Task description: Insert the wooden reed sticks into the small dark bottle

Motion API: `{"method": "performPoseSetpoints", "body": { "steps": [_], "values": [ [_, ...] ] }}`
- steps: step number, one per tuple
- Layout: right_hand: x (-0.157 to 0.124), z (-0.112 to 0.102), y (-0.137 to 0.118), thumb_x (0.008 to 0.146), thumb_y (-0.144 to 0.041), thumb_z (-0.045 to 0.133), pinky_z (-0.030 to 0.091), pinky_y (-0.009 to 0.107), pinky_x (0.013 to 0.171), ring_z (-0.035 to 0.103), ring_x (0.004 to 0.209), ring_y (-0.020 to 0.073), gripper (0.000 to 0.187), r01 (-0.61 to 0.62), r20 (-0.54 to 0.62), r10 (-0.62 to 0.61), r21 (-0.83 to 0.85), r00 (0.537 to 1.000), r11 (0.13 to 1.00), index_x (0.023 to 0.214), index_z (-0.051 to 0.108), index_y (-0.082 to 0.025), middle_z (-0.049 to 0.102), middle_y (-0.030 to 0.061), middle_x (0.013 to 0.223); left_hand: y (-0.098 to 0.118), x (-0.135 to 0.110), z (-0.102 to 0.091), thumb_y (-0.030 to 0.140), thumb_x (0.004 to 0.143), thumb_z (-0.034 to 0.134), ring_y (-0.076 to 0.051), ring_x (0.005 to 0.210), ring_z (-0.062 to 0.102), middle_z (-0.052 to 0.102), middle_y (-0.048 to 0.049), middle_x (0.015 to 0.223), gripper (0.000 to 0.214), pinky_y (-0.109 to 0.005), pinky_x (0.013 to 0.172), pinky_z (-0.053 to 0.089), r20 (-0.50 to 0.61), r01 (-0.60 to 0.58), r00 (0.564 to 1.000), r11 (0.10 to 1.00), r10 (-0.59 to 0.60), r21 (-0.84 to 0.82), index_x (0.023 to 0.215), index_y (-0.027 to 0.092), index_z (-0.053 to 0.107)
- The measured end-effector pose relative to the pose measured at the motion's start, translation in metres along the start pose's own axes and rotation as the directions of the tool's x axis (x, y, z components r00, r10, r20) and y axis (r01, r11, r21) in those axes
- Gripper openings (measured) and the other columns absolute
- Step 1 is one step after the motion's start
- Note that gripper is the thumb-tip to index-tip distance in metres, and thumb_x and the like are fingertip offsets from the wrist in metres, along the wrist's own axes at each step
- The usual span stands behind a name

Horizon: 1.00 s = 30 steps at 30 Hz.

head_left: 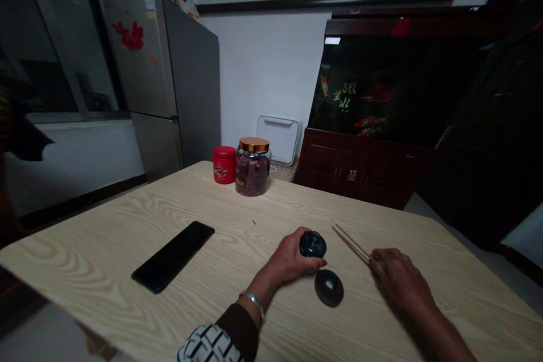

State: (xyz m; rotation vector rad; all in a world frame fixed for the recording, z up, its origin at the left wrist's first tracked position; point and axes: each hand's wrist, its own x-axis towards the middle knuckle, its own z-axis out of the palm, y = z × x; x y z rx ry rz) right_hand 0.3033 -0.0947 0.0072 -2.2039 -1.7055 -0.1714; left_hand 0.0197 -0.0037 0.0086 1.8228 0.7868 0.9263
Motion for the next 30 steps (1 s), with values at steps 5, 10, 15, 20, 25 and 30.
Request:
{"method": "performPoseSetpoints", "body": {
  "steps": [5,10,15,20,25,30],
  "values": [
    [-0.003,0.006,0.001,0.091,-0.033,0.044,0.045,0.037,0.08,0.063,0.098,0.0273,0.029,0.012,0.068,-0.004,-0.114,0.998,0.993,0.099,0.069,-0.022,0.068,0.011,0.1,0.0,0.0,-0.001,0.039,0.06,0.086,-0.019,0.086,0.062,0.068,-0.0023,0.095,0.061,-0.025,0.072,0.046,0.011,0.003,1.0,1.0,-0.003,-0.002,0.113,0.019,0.061],
    [-0.001,0.001,-0.005,0.091,-0.034,0.043,0.041,0.032,0.064,0.064,0.08,0.0226,0.023,-0.076,0.132,0.078,-0.016,0.988,0.997,0.084,0.063,-0.025,0.069,0.0063,0.092,0.001,0.0,-0.001,0.04,0.061,0.085,-0.019,0.086,0.062,0.068,-0.0031,0.095,0.06,-0.025,0.072,0.046,0.009,0.006,1.0,1.0,-0.006,0.018,0.112,0.018,0.061],
    [-0.002,-0.001,-0.008,0.089,-0.034,0.044,0.037,0.032,0.06,0.063,0.073,0.0229,0.021,-0.053,0.106,0.054,-0.005,0.993,0.999,0.079,0.06,-0.025,0.068,0.006,0.083,0.002,0.0,-0.001,0.042,0.061,0.085,-0.02,0.087,0.062,0.069,-0.0037,0.097,0.063,-0.026,0.073,0.046,0.009,0.017,1.0,0.999,-0.017,0.03,0.114,0.018,0.061],
    [-0.004,-0.004,-0.007,0.088,-0.036,0.045,0.039,0.033,0.061,0.062,0.075,0.0235,0.021,-0.049,0.045,0.046,0.079,0.998,0.996,0.077,0.059,-0.025,0.067,0.0058,0.082,0.002,0.0,-0.001,0.041,0.06,0.086,-0.019,0.086,0.062,0.069,-0.0029,0.097,0.063,-0.025,0.072,0.045,0.011,0.022,1.0,1.0,-0.022,0.017,0.114,0.019,0.061],
    [0.009,-0.033,-0.015,0.084,-0.047,0.054,0.048,0.035,0.073,0.065,0.083,0.0235,0.026,-0.059,-0.15,0.159,0.517,0.976,0.854,0.089,0.064,-0.023,0.07,0.0061,0.091,0.002,0.0,-0.001,0.043,0.06,0.086,-0.02,0.087,0.062,0.069,-0.0029,0.097,0.063,-0.026,0.072,0.045,0.007,0.016,1.0,1.0,-0.016,0.024,0.114,0.02,0.061],
    [0.033,-0.07,-0.064,0.068,-0.044,0.079,0.053,0.025,0.061,0.064,0.077,0.0164,0.042,0.034,-0.156,0.372,0.949,0.915,0.313,0.101,0.069,-0.022,0.069,0.0047,0.093,0.001,0.0,0.0,0.041,0.06,0.086,-0.02,0.087,0.062,0.069,-0.0033,0.097,0.063,-0.026,0.072,0.045,0.001,0.025,1.0,1.0,-0.025,0.014,0.113,0.019,0.061]
  ]
}}
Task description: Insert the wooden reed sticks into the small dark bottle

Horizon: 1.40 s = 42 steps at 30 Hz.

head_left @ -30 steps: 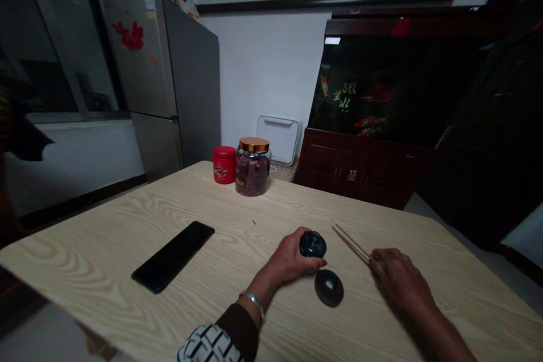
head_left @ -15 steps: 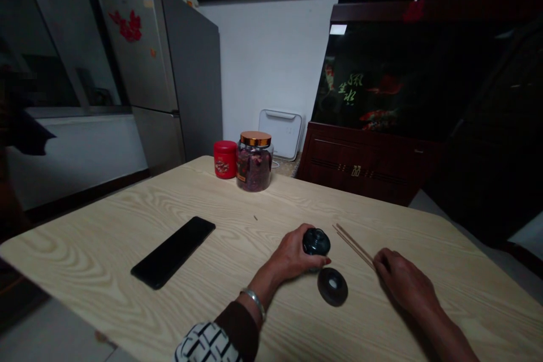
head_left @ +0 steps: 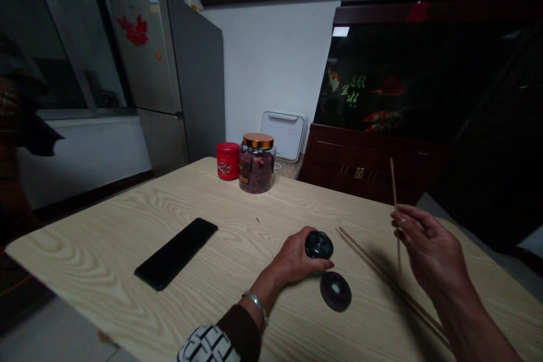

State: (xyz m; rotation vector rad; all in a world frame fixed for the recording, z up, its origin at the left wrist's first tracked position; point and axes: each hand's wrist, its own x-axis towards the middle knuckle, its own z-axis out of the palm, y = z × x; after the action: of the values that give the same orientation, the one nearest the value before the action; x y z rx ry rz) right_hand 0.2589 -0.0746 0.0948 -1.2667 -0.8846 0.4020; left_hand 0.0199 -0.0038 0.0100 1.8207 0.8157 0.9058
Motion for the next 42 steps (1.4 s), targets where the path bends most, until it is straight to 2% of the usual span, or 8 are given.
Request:
{"method": "performPoseSetpoints", "body": {
  "steps": [4,9,19,25,28,32,36,42],
  "values": [
    [-0.003,0.038,-0.02,0.06,-0.034,0.088,0.056,0.018,0.06,0.062,0.073,0.0103,0.045,-0.044,0.045,0.032,0.304,0.998,0.952,0.1,0.072,-0.023,0.066,0.0007,0.09,-0.001,0.001,0.0,0.043,0.058,0.087,-0.021,0.087,0.062,0.069,-0.004,0.097,0.066,-0.027,0.072,0.046,-0.002,0.013,1.0,1.0,-0.013,0.012,0.115,0.019,0.061],
    [-0.011,0.06,-0.017,0.064,-0.031,0.087,0.059,0.017,0.068,0.062,0.072,0.0086,0.035,-0.027,0.079,-0.001,0.356,0.997,0.934,0.095,0.072,-0.022,0.065,-0.0007,0.087,0.0,0.002,-0.001,0.045,0.058,0.086,-0.022,0.089,0.062,0.069,-0.0046,0.099,0.066,-0.027,0.073,0.046,0.008,0.001,1.0,1.0,-0.001,0.026,0.114,0.019,0.061],
    [-0.014,0.063,0.0,0.076,-0.036,0.079,0.059,0.026,0.074,0.063,0.086,0.0143,0.027,0.062,0.208,-0.092,0.148,0.974,0.987,0.098,0.071,-0.022,0.067,0.0031,0.103,0.002,0.003,-0.001,0.044,0.059,0.087,-0.021,0.088,0.062,0.069,-0.0039,0.098,0.066,-0.027,0.073,0.046,0.018,0.019,1.0,1.0,-0.019,0.005,0.114,0.019,0.061],
    [-0.02,0.066,0.005,0.075,-0.048,0.075,0.057,0.033,0.069,0.065,0.081,0.0197,0.037,0.002,0.512,0.037,-0.076,0.858,0.997,0.097,0.071,-0.019,0.07,0.0063,0.093,0.003,0.003,0.0,0.04,0.06,0.086,-0.02,0.088,0.06,0.068,-0.0028,0.097,0.064,-0.027,0.074,0.045,0.009,-0.007,1.0,1.0,0.007,0.012,0.115,0.019,0.061],
    [-0.004,0.049,0.005,0.079,-0.052,0.067,0.055,0.035,0.068,0.067,0.083,0.0221,0.042,0.051,0.575,0.081,-0.21,0.814,0.976,0.105,0.07,-0.02,0.072,0.0077,0.094,0.004,0.004,0.001,0.04,0.06,0.085,-0.02,0.087,0.06,0.068,-0.0032,0.097,0.062,-0.027,0.074,0.045,0.012,0.001,1.0,1.0,-0.001,0.012,0.114,0.018,0.061],
    [0.03,0.002,0.026,0.078,-0.045,0.062,0.049,0.035,0.069,0.065,0.077,0.0231,0.025,0.318,0.542,0.047,-0.559,0.839,0.766,0.082,0.07,-0.022,0.073,0.006,0.083,0.004,0.003,0.001,0.039,0.06,0.085,-0.019,0.086,0.06,0.068,-0.0033,0.096,0.061,-0.026,0.072,0.045,0.02,0.019,1.0,1.0,-0.019,-0.008,0.113,0.018,0.061],
    [0.042,-0.03,0.064,0.07,-0.033,0.065,0.038,0.03,0.059,0.062,0.066,0.0212,0.009,0.347,0.481,0.245,-0.83,0.842,0.438,0.068,0.067,-0.024,0.07,0.0039,0.07,0.004,0.004,0.001,0.037,0.061,0.085,-0.019,0.085,0.06,0.068,-0.0031,0.096,0.06,-0.025,0.071,0.044,0.026,0.014,1.0,1.0,-0.014,-0.017,0.112,0.018,0.062],
    [0.032,-0.028,0.087,0.067,-0.026,0.065,0.036,0.028,0.059,0.061,0.068,0.0197,0.005,0.354,0.514,0.324,-0.825,0.794,0.441,0.071,0.066,-0.023,0.07,0.0028,0.075,0.003,0.004,0.001,0.038,0.061,0.085,-0.019,0.086,0.06,0.068,-0.0028,0.096,0.059,-0.025,0.072,0.045,0.025,0.014,1.0,1.0,-0.013,-0.01,0.111,0.018,0.062]
  ]
}}
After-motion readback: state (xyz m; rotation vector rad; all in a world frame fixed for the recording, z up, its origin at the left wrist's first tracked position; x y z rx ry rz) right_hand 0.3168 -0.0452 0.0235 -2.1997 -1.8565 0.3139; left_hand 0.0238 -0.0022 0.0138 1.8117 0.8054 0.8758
